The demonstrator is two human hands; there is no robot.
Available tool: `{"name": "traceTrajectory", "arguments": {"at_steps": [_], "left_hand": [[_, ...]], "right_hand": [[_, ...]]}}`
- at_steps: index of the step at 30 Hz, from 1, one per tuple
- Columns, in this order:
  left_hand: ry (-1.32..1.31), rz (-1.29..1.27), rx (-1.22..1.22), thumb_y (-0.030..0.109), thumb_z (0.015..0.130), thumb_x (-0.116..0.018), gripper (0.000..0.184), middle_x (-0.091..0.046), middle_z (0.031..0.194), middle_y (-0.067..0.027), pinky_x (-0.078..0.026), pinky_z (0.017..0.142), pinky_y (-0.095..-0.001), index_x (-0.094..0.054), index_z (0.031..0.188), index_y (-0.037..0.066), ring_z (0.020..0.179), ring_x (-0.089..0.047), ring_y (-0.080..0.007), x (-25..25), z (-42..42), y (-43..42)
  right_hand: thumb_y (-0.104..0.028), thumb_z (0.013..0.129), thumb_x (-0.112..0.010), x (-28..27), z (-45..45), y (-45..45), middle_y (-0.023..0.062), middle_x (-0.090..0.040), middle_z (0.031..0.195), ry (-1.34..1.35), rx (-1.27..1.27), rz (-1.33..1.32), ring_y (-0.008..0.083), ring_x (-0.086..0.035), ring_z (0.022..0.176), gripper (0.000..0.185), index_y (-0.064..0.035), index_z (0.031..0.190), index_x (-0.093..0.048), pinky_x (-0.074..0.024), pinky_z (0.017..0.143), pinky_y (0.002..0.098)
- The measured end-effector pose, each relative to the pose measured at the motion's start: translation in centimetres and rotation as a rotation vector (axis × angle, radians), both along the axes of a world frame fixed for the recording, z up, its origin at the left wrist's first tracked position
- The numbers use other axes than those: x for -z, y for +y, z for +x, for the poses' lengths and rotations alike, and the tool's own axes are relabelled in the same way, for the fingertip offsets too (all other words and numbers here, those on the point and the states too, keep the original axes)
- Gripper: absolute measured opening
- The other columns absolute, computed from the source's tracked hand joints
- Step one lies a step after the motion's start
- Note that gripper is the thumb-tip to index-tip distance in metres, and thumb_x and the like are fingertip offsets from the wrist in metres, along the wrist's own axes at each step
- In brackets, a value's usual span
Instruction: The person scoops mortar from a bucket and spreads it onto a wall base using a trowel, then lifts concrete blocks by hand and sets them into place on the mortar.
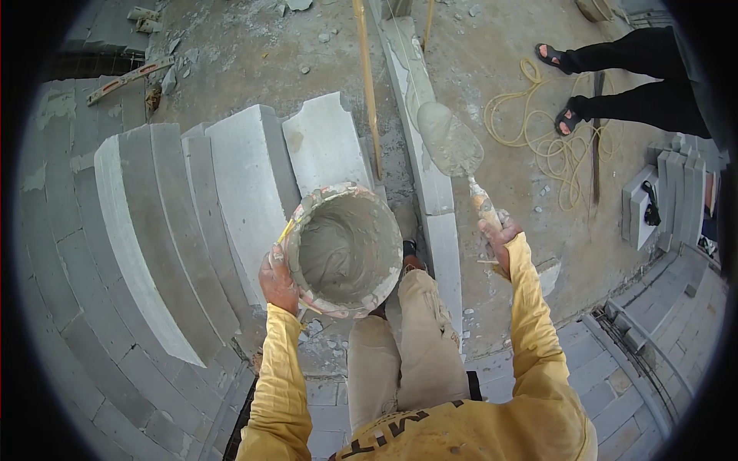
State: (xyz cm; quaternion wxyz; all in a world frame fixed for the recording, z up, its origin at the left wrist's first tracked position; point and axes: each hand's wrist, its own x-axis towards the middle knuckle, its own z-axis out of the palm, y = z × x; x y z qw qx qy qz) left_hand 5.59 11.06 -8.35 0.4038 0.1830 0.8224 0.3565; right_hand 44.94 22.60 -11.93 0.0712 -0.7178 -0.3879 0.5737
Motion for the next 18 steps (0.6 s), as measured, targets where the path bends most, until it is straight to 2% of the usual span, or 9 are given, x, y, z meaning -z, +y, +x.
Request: {"name": "traceTrajectory", "arguments": {"at_steps": [1,3,5,7,9,12,14,17,18], "left_hand": [[-0.013,-0.011,-0.004,0.052,0.096,-0.045,0.055,-0.056,0.075,-0.0030,-0.041,0.060,-0.0255,-0.058,0.092,-0.001,0.067,-0.049,-0.0103,0.0,0.0,0.0],[-0.025,-0.021,0.002,0.051,0.097,-0.044,0.055,-0.057,0.076,-0.0044,-0.042,0.062,-0.0267,-0.059,0.094,-0.002,0.069,-0.050,-0.0115,0.0,-0.1,-0.1],[-0.023,-0.018,0.024,0.050,0.098,-0.041,0.057,-0.061,0.080,-0.0075,-0.045,0.069,-0.0295,-0.060,0.098,-0.004,0.074,-0.054,-0.0146,0.3,-0.2,-0.2],[0.030,-0.004,0.009,0.049,0.097,-0.043,0.053,-0.056,0.074,-0.0049,-0.041,0.062,-0.0271,-0.059,0.092,-0.002,0.068,-0.049,-0.0113,0.3,0.0,0.5],[0.081,-0.003,0.012,0.048,0.096,-0.044,0.052,-0.054,0.071,-0.0036,-0.039,0.059,-0.0260,-0.058,0.088,-0.001,0.065,-0.046,-0.0100,0.6,0.2,0.5],[0.142,-0.009,0.031,0.050,0.096,-0.044,0.054,-0.054,0.071,-0.0036,-0.038,0.060,-0.0266,-0.058,0.087,-0.001,0.066,-0.044,-0.0108,1.4,-0.4,-0.1],[0.151,-0.017,0.020,0.051,0.096,-0.045,0.054,-0.053,0.071,-0.0034,-0.038,0.060,-0.0275,-0.058,0.086,-0.001,0.066,-0.044,-0.0113,2.0,-0.6,-0.8],[0.110,-0.084,-0.028,0.051,0.096,-0.044,0.053,-0.050,0.069,-0.0012,-0.037,0.057,-0.0260,-0.057,0.086,0.000,0.064,-0.043,-0.0097,0.9,0.1,0.2],[0.099,-0.105,-0.033,0.051,0.096,-0.044,0.052,-0.049,0.068,-0.0003,-0.036,0.056,-0.0254,-0.057,0.086,0.001,0.063,-0.042,-0.0091,0.8,0.3,0.3]], "right_hand": [[-0.033,0.085,-0.069,2.6,0.0,1.3,0.0021,-0.059,0.078,-0.067,0.008,0.073,0.0113,-0.052,0.063,0.040,-0.0030,0.110,-0.057,-0.0452,0.056,0.0280],[-0.040,0.083,-0.067,4.6,-2.7,5.3,0.0178,-0.066,0.098,-0.175,-0.080,0.118,0.0286,-0.063,0.089,0.054,0.0021,0.114,-0.055,-0.0481,0.080,0.0371],[-0.044,0.083,-0.064,9.2,-5.3,9.0,0.0236,-0.065,0.102,-0.382,-0.174,0.144,0.0400,-0.062,0.097,0.056,-0.0001,0.116,-0.054,-0.0477,0.083,0.0443],[-0.045,0.083,-0.061,12.9,-8.2,12.8,0.0265,-0.063,0.108,-0.527,-0.234,0.128,0.0451,-0.058,0.106,0.056,-0.0029,0.119,-0.052,-0.0461,0.087,0.0498],[-0.045,0.082,-0.061,15.2,-10.6,16.8,0.0254,-0.062,0.112,-0.593,-0.328,0.091,0.0434,-0.057,0.109,0.057,-0.0046,0.121,-0.050,-0.0457,0.090,0.0506],[-0.046,0.082,-0.061,15.4,-12.5,20.4,0.0244,-0.061,0.116,-0.544,-0.318,0.152,0.0426,-0.057,0.110,0.060,-0.0056,0.125,-0.049,-0.0460,0.091,0.0496],[-0.049,0.081,-0.060,18.2,-12.5,22.3,0.0243,-0.064,0.110,-0.588,-0.280,0.231,0.0423,-0.058,0.108,0.058,-0.0049,0.118,-0.056,-0.0465,0.090,0.0487],[-0.058,0.084,-0.055,18.3,-11.1,26.4,0.0229,-0.065,0.095,-0.543,-0.449,0.119,0.0418,-0.062,0.095,0.065,-0.0031,0.119,-0.053,-0.0471,0.079,0.0499],[-0.057,0.081,-0.061,17.8,-10.1,26.7,0.0148,-0.059,0.082,-0.350,-0.281,-0.028,0.0314,-0.056,0.076,0.057,-0.0057,0.106,-0.055,-0.0437,0.066,0.0435]]}}
